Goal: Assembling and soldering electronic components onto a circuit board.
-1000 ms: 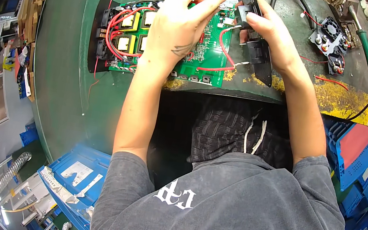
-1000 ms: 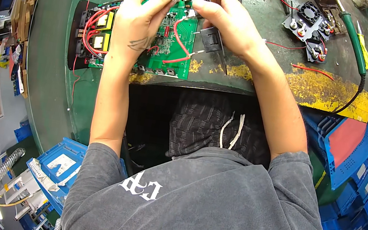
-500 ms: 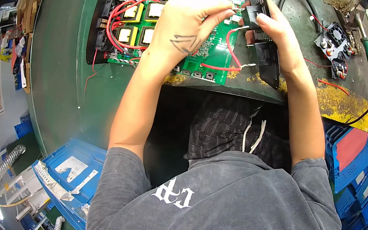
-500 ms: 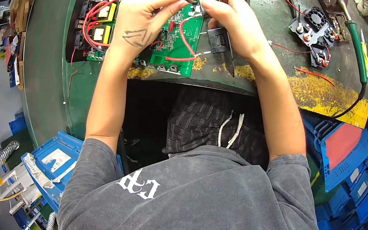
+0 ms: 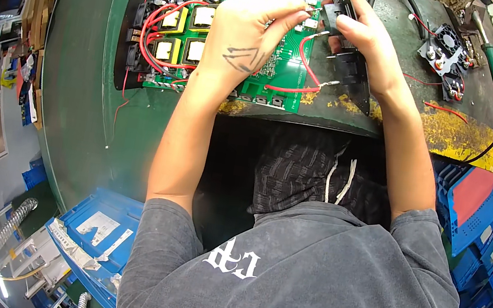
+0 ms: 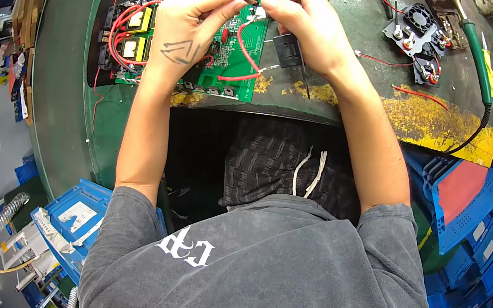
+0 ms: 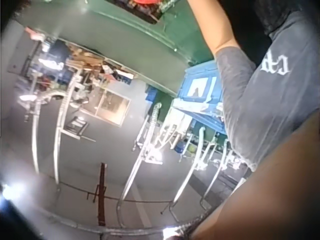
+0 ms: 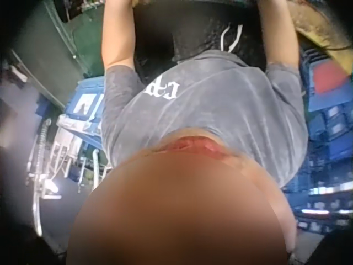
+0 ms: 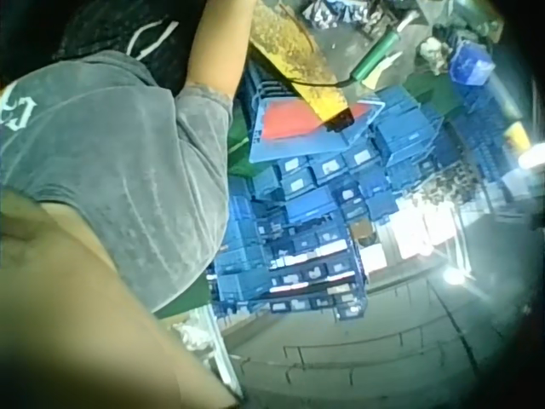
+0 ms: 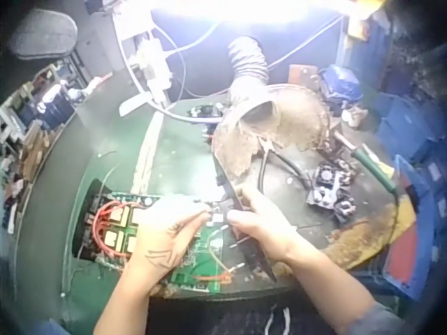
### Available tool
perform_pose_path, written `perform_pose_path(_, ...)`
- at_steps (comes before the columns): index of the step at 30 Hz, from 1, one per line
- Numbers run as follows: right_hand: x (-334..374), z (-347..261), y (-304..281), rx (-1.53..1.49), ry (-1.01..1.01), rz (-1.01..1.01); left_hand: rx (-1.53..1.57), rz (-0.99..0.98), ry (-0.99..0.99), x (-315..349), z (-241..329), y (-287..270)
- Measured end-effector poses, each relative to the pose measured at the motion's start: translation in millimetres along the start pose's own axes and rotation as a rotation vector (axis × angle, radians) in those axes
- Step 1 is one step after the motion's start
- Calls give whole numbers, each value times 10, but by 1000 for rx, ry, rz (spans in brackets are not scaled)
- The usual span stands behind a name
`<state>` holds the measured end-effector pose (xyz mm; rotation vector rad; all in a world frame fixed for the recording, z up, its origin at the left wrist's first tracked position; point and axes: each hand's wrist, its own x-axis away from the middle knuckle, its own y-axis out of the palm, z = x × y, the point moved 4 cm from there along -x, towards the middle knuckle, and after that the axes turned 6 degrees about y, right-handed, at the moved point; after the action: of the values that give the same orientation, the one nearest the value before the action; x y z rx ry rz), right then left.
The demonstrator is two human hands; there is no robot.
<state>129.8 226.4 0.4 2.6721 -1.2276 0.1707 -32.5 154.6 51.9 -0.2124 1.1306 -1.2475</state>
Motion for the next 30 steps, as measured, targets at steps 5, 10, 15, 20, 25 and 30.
perform_pose_path(5,9,5,6,10,-22,-2,-109,-50,47,7,15,7)
perform_pose_path(10,6,-10,13,72,-45,2,-36,-35,8,20,18,75)
perform_pose_path(15,12,27,27,80,-63,1,19,-27,-64,50,1,116)
perform_pose_path(20,4,51,-11,211,38,-22,-93,-60,38,49,10,114)
perform_pose_path(25,44,-19,7,388,-128,42,-105,-99,66,52,25,122)
perform_pose_path(30,28,-25,10,325,-82,-55,19,-105,-24,57,17,124)
